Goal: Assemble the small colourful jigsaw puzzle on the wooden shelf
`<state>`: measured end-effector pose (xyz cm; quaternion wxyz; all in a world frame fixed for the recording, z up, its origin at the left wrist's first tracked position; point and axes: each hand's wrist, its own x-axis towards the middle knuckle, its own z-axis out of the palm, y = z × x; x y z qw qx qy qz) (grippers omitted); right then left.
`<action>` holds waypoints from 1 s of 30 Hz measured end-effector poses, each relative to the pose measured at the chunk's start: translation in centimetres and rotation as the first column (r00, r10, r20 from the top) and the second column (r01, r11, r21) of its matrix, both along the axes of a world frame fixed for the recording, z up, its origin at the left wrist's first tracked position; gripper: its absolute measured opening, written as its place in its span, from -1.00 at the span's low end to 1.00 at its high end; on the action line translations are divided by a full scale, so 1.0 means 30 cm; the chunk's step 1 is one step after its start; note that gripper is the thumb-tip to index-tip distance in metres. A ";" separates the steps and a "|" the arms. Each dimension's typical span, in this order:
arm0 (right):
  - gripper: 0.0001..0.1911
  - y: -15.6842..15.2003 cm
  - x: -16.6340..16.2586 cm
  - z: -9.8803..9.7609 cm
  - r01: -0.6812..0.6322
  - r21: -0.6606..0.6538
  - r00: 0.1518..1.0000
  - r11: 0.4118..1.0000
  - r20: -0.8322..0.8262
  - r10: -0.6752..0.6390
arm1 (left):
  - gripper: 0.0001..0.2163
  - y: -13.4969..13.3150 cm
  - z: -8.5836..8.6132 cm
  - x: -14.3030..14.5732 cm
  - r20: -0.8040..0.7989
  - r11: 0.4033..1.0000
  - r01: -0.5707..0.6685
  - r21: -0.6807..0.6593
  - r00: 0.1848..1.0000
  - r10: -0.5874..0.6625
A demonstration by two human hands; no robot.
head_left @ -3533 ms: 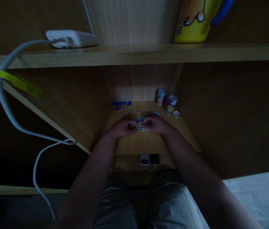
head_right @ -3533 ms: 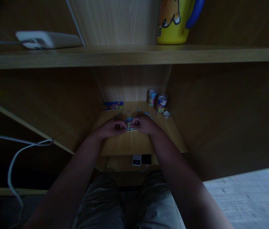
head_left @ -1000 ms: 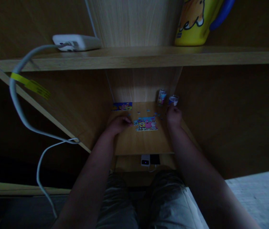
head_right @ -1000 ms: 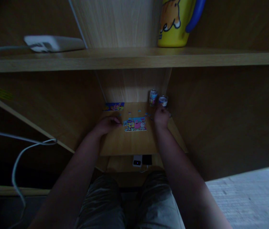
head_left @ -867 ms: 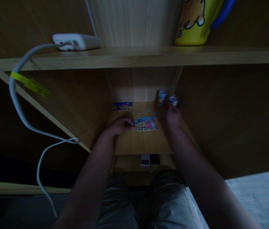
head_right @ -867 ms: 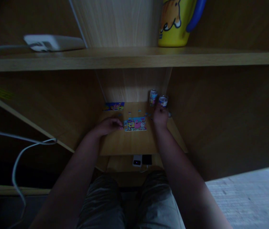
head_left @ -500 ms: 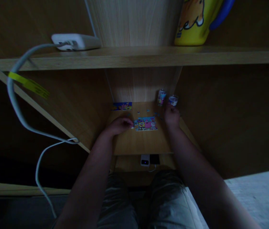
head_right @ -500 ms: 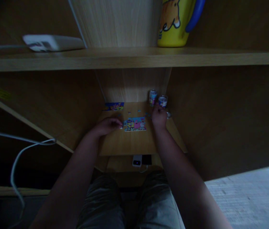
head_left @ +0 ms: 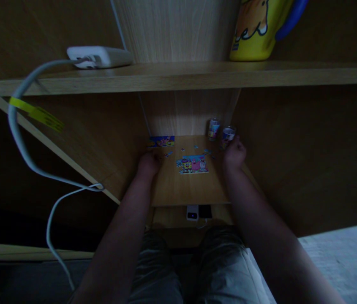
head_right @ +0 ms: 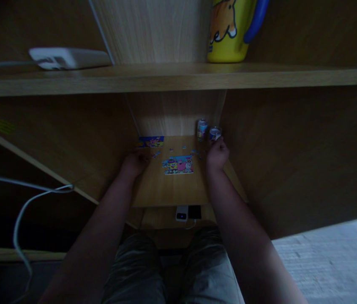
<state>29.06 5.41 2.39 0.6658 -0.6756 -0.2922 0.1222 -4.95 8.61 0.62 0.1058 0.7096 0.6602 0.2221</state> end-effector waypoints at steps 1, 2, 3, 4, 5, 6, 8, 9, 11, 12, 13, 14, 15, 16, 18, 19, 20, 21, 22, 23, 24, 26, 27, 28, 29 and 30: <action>-0.31 -0.003 0.002 0.006 0.032 -0.011 0.999 0.999 -0.016 -0.032 | -0.77 0.000 -0.003 0.002 -0.002 1.000 0.004 0.007 1.000 -0.004; -0.31 -0.005 0.003 0.010 0.057 -0.027 0.998 0.998 -0.022 -0.057 | -0.77 -0.002 -0.006 0.006 -0.005 1.000 0.013 0.015 1.000 -0.013; -0.30 -0.007 0.005 0.013 0.073 -0.047 0.997 0.996 -0.022 -0.075 | -0.76 -0.006 -0.010 0.011 -0.011 0.999 0.027 0.029 1.000 -0.027; -0.28 -0.007 0.007 0.015 0.084 -0.065 0.996 0.994 -0.018 -0.085 | -0.75 -0.011 -0.013 0.018 -0.022 0.998 0.044 0.049 0.999 -0.043; -0.26 -0.007 0.008 0.015 0.088 -0.080 0.996 0.993 -0.012 -0.089 | -0.73 -0.018 -0.015 0.025 -0.036 0.995 0.064 0.071 0.997 -0.062; -0.25 -0.006 0.009 0.015 0.087 -0.090 0.996 0.992 -0.004 -0.088 | -0.71 -0.026 -0.015 0.033 -0.049 0.993 0.082 0.088 0.996 -0.078; -0.22 -0.005 0.009 0.012 0.081 -0.092 0.997 0.992 0.010 -0.080 | -0.69 -0.044 -0.010 0.049 -0.057 0.990 0.106 0.098 0.993 -0.100; -0.21 -0.005 0.009 0.011 0.072 -0.086 0.997 0.994 0.013 -0.071 | -0.69 -0.052 -0.005 0.055 -0.052 0.990 0.107 0.090 0.993 -0.103; -0.21 -0.005 0.007 0.008 0.052 -0.080 0.999 0.995 0.009 -0.051 | -0.74 -0.065 0.007 0.064 -0.041 0.991 0.110 0.070 0.993 -0.107; -0.22 -0.006 0.006 0.007 0.046 -0.078 0.999 0.996 0.003 -0.046 | -0.77 -0.068 0.013 0.065 -0.039 0.991 0.112 0.067 0.993 -0.110; -0.24 -0.007 0.005 0.007 0.044 -0.077 0.999 0.996 -0.005 -0.044 | -0.79 -0.068 0.017 0.065 -0.037 0.991 0.117 0.068 0.993 -0.115; -0.26 -0.008 0.005 0.007 0.048 -0.077 0.999 0.996 -0.015 -0.049 | -0.81 -0.067 0.020 0.064 -0.036 0.989 0.127 0.071 0.992 -0.125; -0.27 -0.009 0.005 0.007 0.055 -0.077 0.998 0.995 -0.025 -0.057 | -0.83 -0.064 0.021 0.062 -0.032 0.987 0.139 0.077 0.990 -0.136; -0.29 -0.009 0.005 0.008 0.065 -0.077 0.997 0.995 -0.033 -0.068 | -0.85 -0.061 0.022 0.059 -0.026 0.985 0.152 0.085 0.988 -0.150; -0.30 -0.007 0.008 0.010 0.073 -0.076 0.996 0.994 -0.036 -0.076 | -0.86 -0.054 0.020 0.055 -0.015 0.980 0.177 0.095 0.984 -0.176; -0.28 -0.006 0.011 0.011 0.073 -0.080 0.997 0.994 -0.030 -0.076 | -0.86 -0.052 0.019 0.054 -0.012 0.978 0.185 0.097 0.983 -0.185; -0.25 -0.004 0.013 0.012 0.068 -0.091 0.997 0.993 -0.016 -0.070 | -0.86 -0.050 0.019 0.054 -0.011 0.977 0.189 0.096 0.982 -0.189; -0.21 -0.002 0.015 0.012 0.052 -0.119 0.999 0.992 0.017 -0.051 | -0.85 -0.050 0.018 0.054 -0.010 0.977 0.191 0.096 0.982 -0.191; -0.17 -0.001 0.016 0.011 0.028 -0.158 0.998 0.987 0.060 -0.019 | -0.85 -0.051 0.019 0.055 -0.009 0.976 0.195 0.095 0.981 -0.195; -0.16 0.000 0.014 0.009 -0.001 -0.200 0.995 0.980 0.101 0.022 | -0.84 -0.052 0.019 0.056 -0.008 0.976 0.199 0.094 0.980 -0.199; -0.20 -0.002 0.011 0.005 -0.038 -0.245 0.985 0.969 0.152 0.077 | -0.83 -0.053 0.020 0.057 -0.007 0.975 0.202 0.092 0.979 -0.203; -0.41 -0.008 -0.005 -0.007 -0.116 -0.322 0.945 0.940 0.256 0.204 | -0.83 -0.056 0.021 0.058 -0.008 0.975 0.204 0.089 0.979 -0.204; -0.52 -0.014 -0.015 -0.013 -0.164 -0.401 0.865 0.901 0.381 0.327 | -0.83 -0.056 0.021 0.059 -0.007 0.975 0.202 0.090 0.979 -0.202; -0.60 -0.019 -0.026 -0.018 -0.172 -0.487 0.764 0.856 0.483 0.428 | -0.84 -0.056 0.020 0.058 -0.005 0.976 0.198 0.094 0.980 -0.198; -0.63 -0.025 -0.036 -0.023 -0.146 -0.552 0.678 0.821 0.549 0.489 | -0.84 -0.056 0.019 0.058 -0.003 0.976 0.195 0.100 0.981 -0.195; -0.63 -0.030 -0.044 -0.026 -0.106 -0.590 0.621 0.801 0.589 0.517 | -0.84 -0.055 0.018 0.058 -0.001 0.976 0.192 0.104 0.981 -0.193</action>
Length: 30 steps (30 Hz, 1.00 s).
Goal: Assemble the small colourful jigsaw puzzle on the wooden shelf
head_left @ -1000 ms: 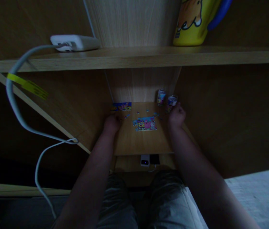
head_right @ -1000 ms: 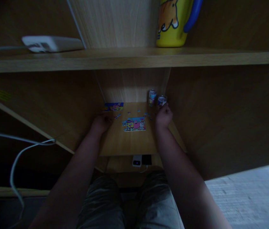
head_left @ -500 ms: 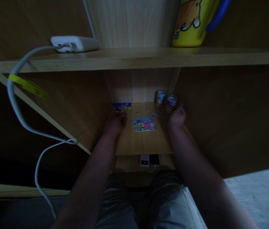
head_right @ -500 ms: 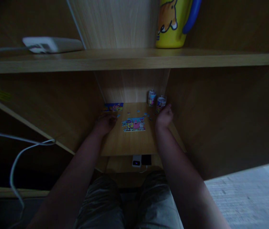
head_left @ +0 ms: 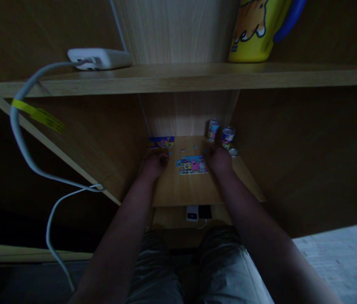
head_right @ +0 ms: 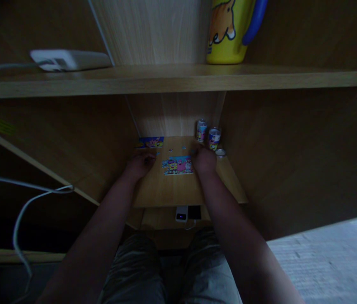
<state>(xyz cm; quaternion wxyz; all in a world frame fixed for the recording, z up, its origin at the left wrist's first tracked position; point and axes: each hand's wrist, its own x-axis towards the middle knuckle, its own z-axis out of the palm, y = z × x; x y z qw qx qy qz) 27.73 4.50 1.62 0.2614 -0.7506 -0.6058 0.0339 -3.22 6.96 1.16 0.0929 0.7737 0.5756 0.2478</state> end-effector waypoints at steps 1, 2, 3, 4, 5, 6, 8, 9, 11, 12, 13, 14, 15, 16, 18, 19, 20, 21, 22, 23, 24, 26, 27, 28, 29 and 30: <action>-0.62 -0.004 -0.005 -0.002 -0.015 -0.026 0.998 1.000 0.067 0.017 | -0.84 0.001 -0.001 0.000 0.001 1.000 -0.001 0.001 1.000 0.001; -0.60 -0.007 -0.007 -0.003 -0.029 -0.048 0.993 0.998 0.116 0.034 | -0.83 0.003 -0.002 0.000 -0.001 1.000 0.000 -0.001 1.000 0.000; -0.57 -0.009 -0.007 -0.004 -0.038 -0.068 0.988 0.997 0.150 0.048 | -0.83 0.004 -0.003 0.000 -0.005 1.000 0.001 -0.003 1.000 -0.001; -0.55 -0.010 -0.004 -0.006 -0.051 -0.086 0.983 0.995 0.173 0.065 | -0.83 0.006 -0.003 0.001 -0.009 1.000 0.004 -0.002 1.000 -0.004; -0.53 -0.010 -0.001 -0.009 -0.061 -0.101 0.979 0.993 0.188 0.080 | -0.83 0.007 -0.003 0.001 -0.012 1.000 0.009 0.000 1.000 -0.009; -0.52 -0.009 0.002 -0.012 -0.066 -0.111 0.976 0.992 0.198 0.087 | -0.83 0.007 -0.002 0.001 -0.012 1.000 0.012 0.003 1.000 -0.012; -0.51 -0.008 0.004 -0.018 -0.066 -0.122 0.976 0.990 0.201 0.090 | -0.83 0.006 -0.001 0.002 -0.008 1.000 0.009 0.006 1.000 -0.009; -0.52 -0.007 0.004 -0.021 -0.062 -0.128 0.976 0.990 0.198 0.086 | -0.84 0.004 0.000 0.002 -0.006 1.000 0.007 0.008 1.000 -0.007; -0.53 -0.006 0.000 -0.022 -0.050 -0.144 0.979 0.988 0.188 0.077 | -0.84 0.001 0.001 0.002 -0.004 1.000 0.004 0.013 1.000 -0.004; -0.53 -0.006 -0.002 -0.021 -0.046 -0.152 0.980 0.987 0.183 0.074 | -0.85 0.000 0.001 0.003 -0.005 1.000 0.002 0.016 1.000 -0.002; -0.53 -0.007 -0.005 -0.018 -0.040 -0.160 0.982 0.986 0.179 0.068 | -0.85 -0.002 0.002 0.003 -0.007 1.000 0.001 0.017 1.000 -0.001; -0.53 -0.008 -0.007 -0.014 -0.030 -0.166 0.983 0.986 0.173 0.060 | -0.85 -0.002 0.002 0.004 -0.010 1.000 -0.001 0.015 1.000 0.001; -0.52 -0.009 -0.009 -0.011 -0.018 -0.169 0.985 0.985 0.167 0.046 | -0.85 -0.002 0.001 0.004 -0.012 1.000 -0.003 0.011 1.000 0.003; -0.51 -0.011 -0.011 -0.008 -0.003 -0.169 0.987 0.986 0.158 0.031 | -0.85 -0.001 0.000 0.004 -0.013 1.000 -0.005 0.008 1.000 0.005; -0.50 -0.012 -0.012 -0.005 0.011 -0.154 0.989 0.988 0.145 0.012 | -0.86 0.002 -0.003 0.003 -0.008 1.000 -0.009 0.000 1.000 0.009; -0.51 -0.011 -0.011 -0.005 0.007 -0.142 0.990 0.990 0.141 0.013 | -0.87 0.005 -0.005 0.002 0.001 1.000 -0.010 -0.005 1.000 0.010; -0.51 -0.009 -0.010 -0.007 -0.006 -0.129 0.990 0.992 0.139 0.024 | -0.87 0.007 -0.007 0.001 0.011 1.000 -0.011 -0.009 1.000 0.011; -0.52 -0.006 -0.008 -0.010 -0.023 -0.119 0.990 0.993 0.139 0.039 | -0.87 0.008 -0.009 0.000 0.020 1.000 -0.010 -0.014 1.000 0.011; -0.52 -0.002 -0.006 -0.013 -0.042 -0.111 0.988 0.993 0.142 0.058 | -0.86 0.009 -0.010 -0.001 0.025 1.000 -0.010 -0.019 1.000 0.010; -0.53 0.003 -0.003 -0.017 -0.061 -0.107 0.987 0.992 0.144 0.077 | -0.85 0.010 -0.011 -0.002 0.026 1.000 -0.010 -0.022 1.000 0.010; -0.54 0.007 0.000 -0.020 -0.079 -0.105 0.985 0.991 0.144 0.093 | -0.84 0.010 -0.012 -0.002 0.020 1.000 -0.013 -0.023 1.000 0.013; -0.56 0.016 0.005 -0.026 -0.099 -0.105 0.984 0.990 0.139 0.113 | -0.82 0.009 -0.012 -0.002 0.000 0.999 -0.027 -0.023 1.000 0.027; -0.57 0.018 0.007 -0.029 -0.104 -0.106 0.984 0.989 0.133 0.118 | -0.80 0.008 -0.011 -0.002 -0.012 0.999 -0.036 -0.022 0.999 0.036; -0.58 0.020 0.009 -0.031 -0.110 -0.107 0.984 0.988 0.125 0.123 | -0.79 0.008 -0.011 -0.001 -0.024 0.999 -0.045 -0.022 0.999 0.044; -0.59 0.020 0.010 -0.033 -0.117 -0.108 0.984 0.987 0.120 0.130 | -0.78 0.008 -0.011 -0.001 -0.034 0.998 -0.053 -0.023 0.998 0.052; -0.59 0.019 0.010 -0.034 -0.125 -0.109 0.983 0.986 0.118 0.138 | -0.78 0.009 -0.012 -0.002 -0.039 0.998 -0.063 -0.028 0.997 0.062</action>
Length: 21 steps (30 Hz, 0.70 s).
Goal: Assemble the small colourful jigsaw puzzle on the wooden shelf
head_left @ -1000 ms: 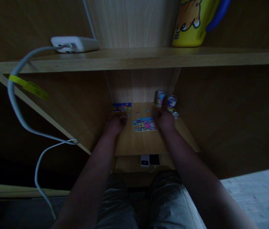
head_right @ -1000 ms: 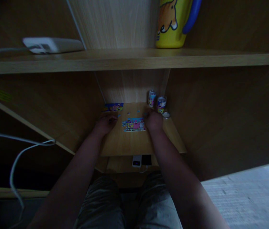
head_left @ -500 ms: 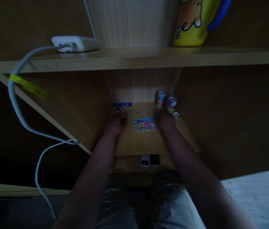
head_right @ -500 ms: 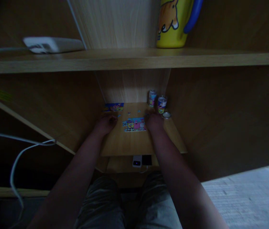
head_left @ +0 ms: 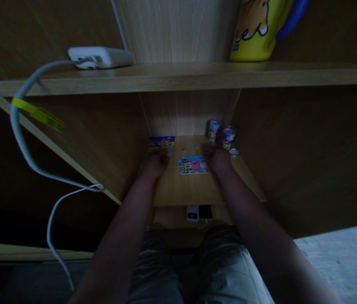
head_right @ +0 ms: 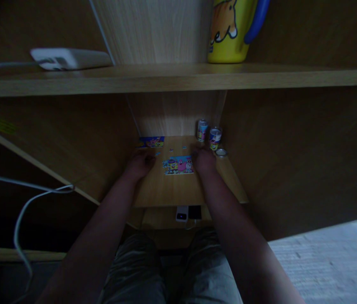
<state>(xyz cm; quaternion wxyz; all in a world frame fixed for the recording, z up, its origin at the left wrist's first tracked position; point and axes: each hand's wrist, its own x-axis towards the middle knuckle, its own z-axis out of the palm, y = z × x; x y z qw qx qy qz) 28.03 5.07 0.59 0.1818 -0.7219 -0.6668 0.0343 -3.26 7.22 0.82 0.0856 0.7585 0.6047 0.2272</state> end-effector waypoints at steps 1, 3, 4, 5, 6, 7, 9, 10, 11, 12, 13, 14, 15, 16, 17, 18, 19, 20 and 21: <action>-0.59 -0.002 0.000 -0.001 -0.008 -0.001 1.000 1.000 0.001 0.008 | -0.78 0.001 0.000 0.000 0.003 1.000 -0.009 -0.009 1.000 0.009; -0.58 -0.006 -0.002 0.000 -0.012 -0.011 1.000 1.000 0.011 0.012 | -0.79 0.003 -0.001 -0.002 0.031 0.999 -0.019 -0.027 0.999 0.020; -0.58 -0.009 -0.004 0.002 -0.005 -0.020 1.000 1.000 0.020 0.005 | -0.79 0.004 -0.002 -0.003 0.047 0.999 -0.019 -0.033 0.999 0.020; -0.58 -0.011 -0.006 0.005 0.007 -0.030 1.000 1.000 0.031 -0.006 | -0.79 0.005 -0.002 -0.003 0.057 0.999 -0.017 -0.034 0.998 0.019; -0.58 -0.013 -0.008 0.008 0.024 -0.040 0.999 0.999 0.041 -0.022 | -0.78 0.006 -0.003 -0.004 0.055 0.999 -0.015 -0.032 0.998 0.016; -0.58 -0.014 -0.011 0.013 0.042 -0.051 0.998 0.998 0.050 -0.039 | -0.78 0.007 -0.003 -0.004 0.038 1.000 -0.012 -0.023 0.999 0.013; -0.58 -0.017 -0.016 0.022 0.076 -0.071 0.996 0.995 0.062 -0.071 | -0.76 0.008 -0.004 -0.002 -0.026 1.000 -0.009 -0.002 1.000 0.009; -0.58 -0.018 -0.019 0.027 0.091 -0.082 0.994 0.992 0.066 -0.086 | -0.75 0.007 -0.005 -0.001 -0.060 1.000 -0.014 0.004 0.998 0.015; -0.56 -0.018 -0.022 0.031 0.105 -0.094 0.993 0.990 0.068 -0.099 | -0.73 0.006 -0.005 0.001 -0.088 1.000 -0.024 0.005 0.996 0.024; -0.55 -0.019 -0.024 0.035 0.114 -0.106 0.992 0.988 0.069 -0.107 | -0.72 0.005 -0.006 0.004 -0.108 0.999 -0.036 0.001 0.994 0.036; -0.54 -0.019 -0.025 0.038 0.120 -0.115 0.991 0.986 0.066 -0.113 | -0.71 0.003 -0.005 0.006 -0.120 0.999 -0.050 -0.007 0.992 0.048; -0.53 -0.019 -0.026 0.040 0.124 -0.122 0.991 0.985 0.059 -0.117 | -0.71 0.002 -0.005 0.008 -0.127 0.998 -0.060 -0.016 0.990 0.058; -0.53 -0.019 -0.026 0.041 0.123 -0.123 0.992 0.985 0.049 -0.117 | -0.71 0.000 -0.004 0.009 -0.131 0.998 -0.063 -0.020 0.990 0.060; -0.53 -0.018 -0.025 0.041 0.122 -0.120 0.992 0.985 0.034 -0.118 | -0.71 -0.001 -0.002 0.010 -0.135 0.998 -0.058 -0.017 0.989 0.055; -0.55 -0.017 -0.022 0.041 0.121 -0.110 0.993 0.987 0.015 -0.120 | -0.72 -0.001 -0.001 0.010 -0.137 0.999 -0.051 -0.012 0.989 0.048; -0.58 -0.015 -0.020 0.040 0.116 -0.094 0.993 0.989 -0.012 -0.118 | -0.73 -0.002 0.001 0.009 -0.137 0.999 -0.043 -0.004 0.990 0.042; -0.62 -0.012 -0.017 0.038 0.109 -0.070 0.992 0.992 -0.050 -0.113 | -0.74 -0.002 0.002 0.008 -0.134 0.999 -0.037 0.004 0.990 0.037; -0.66 -0.008 -0.013 0.036 0.094 -0.037 0.990 0.995 -0.106 -0.097 | -0.75 -0.001 0.003 0.008 -0.126 0.999 -0.033 0.008 0.991 0.034; -0.70 -0.003 -0.011 0.032 0.070 0.003 0.981 0.998 -0.183 -0.068 | -0.75 -0.001 0.004 0.007 -0.115 0.999 -0.033 0.009 0.993 0.034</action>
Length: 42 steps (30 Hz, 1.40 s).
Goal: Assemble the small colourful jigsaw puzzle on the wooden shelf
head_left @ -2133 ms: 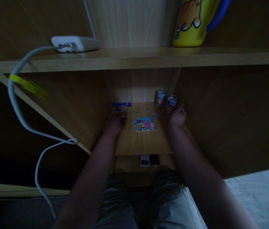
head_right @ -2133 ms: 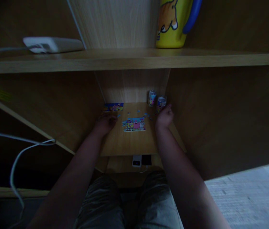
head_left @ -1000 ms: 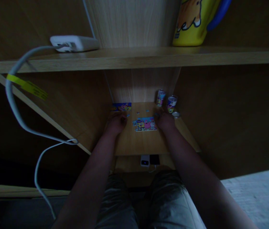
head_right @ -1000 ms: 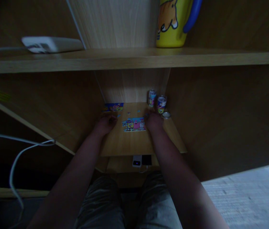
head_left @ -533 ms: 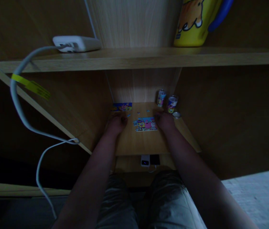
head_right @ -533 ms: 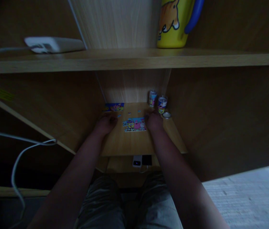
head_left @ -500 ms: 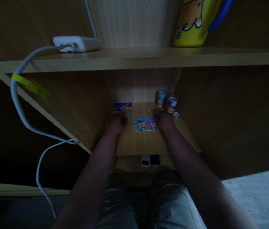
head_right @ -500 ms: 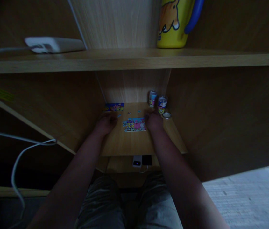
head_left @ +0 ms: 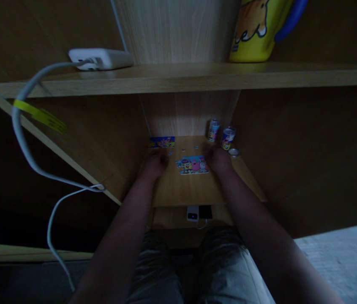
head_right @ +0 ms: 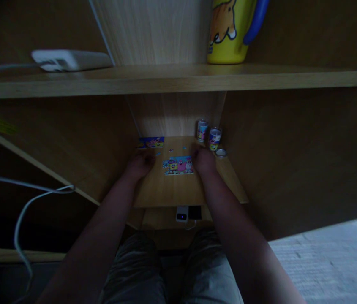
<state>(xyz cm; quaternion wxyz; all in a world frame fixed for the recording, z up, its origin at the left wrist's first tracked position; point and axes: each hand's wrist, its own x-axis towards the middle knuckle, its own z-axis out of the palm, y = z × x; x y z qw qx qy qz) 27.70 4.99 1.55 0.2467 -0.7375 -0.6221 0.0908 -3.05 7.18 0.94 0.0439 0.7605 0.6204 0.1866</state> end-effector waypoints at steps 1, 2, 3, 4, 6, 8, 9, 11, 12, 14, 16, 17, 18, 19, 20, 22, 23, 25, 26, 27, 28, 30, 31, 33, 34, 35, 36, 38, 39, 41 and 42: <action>-0.75 0.005 0.001 -0.005 -0.037 0.048 0.995 0.998 -0.096 0.041 | -0.76 0.000 0.001 0.000 0.012 1.000 -0.003 -0.002 1.000 0.003; -0.79 0.011 0.002 -0.011 -0.087 0.094 0.972 0.992 -0.209 0.105 | -0.76 0.000 0.002 0.000 0.022 1.000 -0.007 -0.006 1.000 0.007; -0.82 0.016 0.000 -0.018 -0.142 0.138 0.927 0.980 -0.328 0.180 | -0.75 0.000 0.002 0.000 0.025 1.000 -0.008 -0.011 1.000 0.008; -0.83 0.020 -0.003 -0.025 -0.202 0.173 0.859 0.964 -0.441 0.259 | -0.75 0.000 0.003 0.001 0.023 1.000 -0.009 -0.016 1.000 0.010; -0.82 0.024 -0.012 -0.040 -0.303 0.224 0.703 0.926 -0.604 0.376 | -0.74 -0.002 0.005 0.003 0.009 1.000 -0.008 -0.018 1.000 0.008; -0.75 0.021 -0.022 -0.052 -0.364 0.237 0.614 0.901 -0.666 0.423 | -0.74 -0.004 0.008 0.005 0.005 1.000 -0.004 -0.023 1.000 0.004; -0.71 0.018 -0.026 -0.056 -0.388 0.232 0.600 0.892 -0.671 0.436 | -0.74 -0.005 0.009 0.006 0.010 1.000 -0.004 -0.028 1.000 0.004; -0.66 0.012 -0.031 -0.059 -0.430 0.221 0.599 0.875 -0.656 0.460 | -0.75 -0.008 0.010 0.006 0.027 0.999 -0.004 -0.039 1.000 0.005; -0.65 0.010 -0.033 -0.059 -0.447 0.221 0.599 0.867 -0.646 0.473 | -0.75 -0.009 0.011 0.006 0.035 0.999 -0.005 -0.040 0.999 0.006; -0.65 0.009 -0.033 -0.059 -0.472 0.234 0.590 0.850 -0.632 0.502 | -0.76 -0.009 0.010 0.006 0.051 1.000 -0.001 -0.031 0.999 0.003; -0.66 0.011 -0.033 -0.060 -0.488 0.249 0.583 0.837 -0.621 0.524 | -0.76 -0.008 0.007 0.004 0.056 1.000 -0.001 -0.022 0.998 0.002; -0.66 0.012 -0.033 -0.061 -0.491 0.253 0.583 0.834 -0.616 0.530 | -0.76 -0.007 0.005 0.004 0.053 1.000 -0.002 -0.021 0.999 0.003; -0.66 0.014 -0.033 -0.063 -0.491 0.257 0.585 0.833 -0.611 0.533 | -0.75 -0.006 0.003 0.003 0.044 1.000 -0.003 -0.021 0.999 0.004; -0.65 0.016 -0.034 -0.066 -0.484 0.261 0.589 0.835 -0.609 0.532 | -0.74 -0.004 0.002 0.003 0.034 1.000 -0.003 -0.022 0.999 0.004; -0.65 0.018 -0.036 -0.068 -0.475 0.265 0.593 0.839 -0.608 0.527 | -0.74 -0.003 0.000 0.003 0.024 1.000 -0.004 -0.023 1.000 0.005; -0.66 0.021 -0.040 -0.074 -0.455 0.272 0.601 0.848 -0.608 0.518 | -0.73 -0.002 -0.001 0.003 0.016 1.000 -0.004 -0.028 1.000 0.004; -0.66 0.022 -0.042 -0.077 -0.446 0.278 0.605 0.851 -0.607 0.515 | -0.73 -0.001 0.000 0.003 0.014 0.999 -0.003 -0.033 1.000 0.004; -0.70 0.023 -0.046 -0.079 -0.428 0.287 0.625 0.857 -0.590 0.511 | -0.74 -0.002 0.003 0.005 0.014 0.999 -0.004 -0.042 1.000 0.005; -0.72 0.023 -0.046 -0.079 -0.418 0.289 0.645 0.861 -0.574 0.505 | -0.74 -0.003 0.005 0.005 0.015 0.999 -0.003 -0.045 1.000 0.004; -0.74 0.023 -0.046 -0.078 -0.405 0.287 0.671 0.868 -0.551 0.496 | -0.74 -0.004 0.008 0.006 0.015 0.999 -0.001 -0.045 1.000 0.002; -0.76 0.022 -0.043 -0.074 -0.390 0.279 0.704 0.877 -0.523 0.480 | -0.74 -0.005 0.010 0.006 0.017 0.999 -0.001 -0.040 1.000 0.002; -0.80 0.020 -0.029 -0.063 -0.335 0.258 0.788 0.906 -0.451 0.420 | -0.74 -0.007 0.012 0.006 0.014 1.000 0.002 -0.026 1.000 -0.001; -0.80 0.018 -0.019 -0.055 -0.285 0.256 0.832 0.924 -0.413 0.371 | -0.74 -0.007 0.012 0.005 0.009 1.000 0.004 -0.018 1.000 -0.004; -0.76 0.015 0.010 -0.038 -0.102 0.302 0.914 0.948 -0.347 0.209 | -0.75 -0.007 0.010 0.004 0.008 1.000 0.004 -0.009 1.000 -0.004; -0.70 0.013 0.026 -0.030 0.012 0.345 0.931 0.939 -0.345 0.115 | -0.75 -0.006 0.008 0.004 0.010 1.000 0.003 -0.010 1.000 -0.002; -0.65 0.011 0.042 -0.022 0.114 0.389 0.930 0.914 -0.364 0.039 | -0.75 -0.005 0.005 0.003 0.013 1.000 0.000 -0.012 1.000 0.000; -0.60 0.009 0.056 -0.016 0.215 0.419 0.916 0.882 -0.401 -0.033 | -0.75 -0.003 0.003 0.002 0.014 1.000 -0.002 -0.013 1.000 0.002; -0.55 0.004 0.076 -0.007 0.342 0.422 0.870 0.840 -0.479 -0.114 | -0.74 0.000 -0.003 0.000 0.013 1.000 -0.001 -0.009 1.000 0.001; -0.54 0.002 0.081 -0.004 0.372 0.414 0.848 0.831 -0.515 -0.123 | -0.74 0.002 -0.006 -0.001 0.012 1.000 0.003 -0.001 1.000 -0.003; -0.55 -0.001 0.085 0.000 0.405 0.392 0.817 0.826 -0.561 -0.134 | -0.75 0.003 -0.008 -0.003 0.017 1.000 0.005 0.008 1.000 -0.005; -0.55 -0.002 0.085 0.001 0.417 0.383 0.807 0.825 -0.573 -0.142 | -0.75 0.002 -0.008 -0.004 0.023 1.000 0.005 0.008 1.000 -0.005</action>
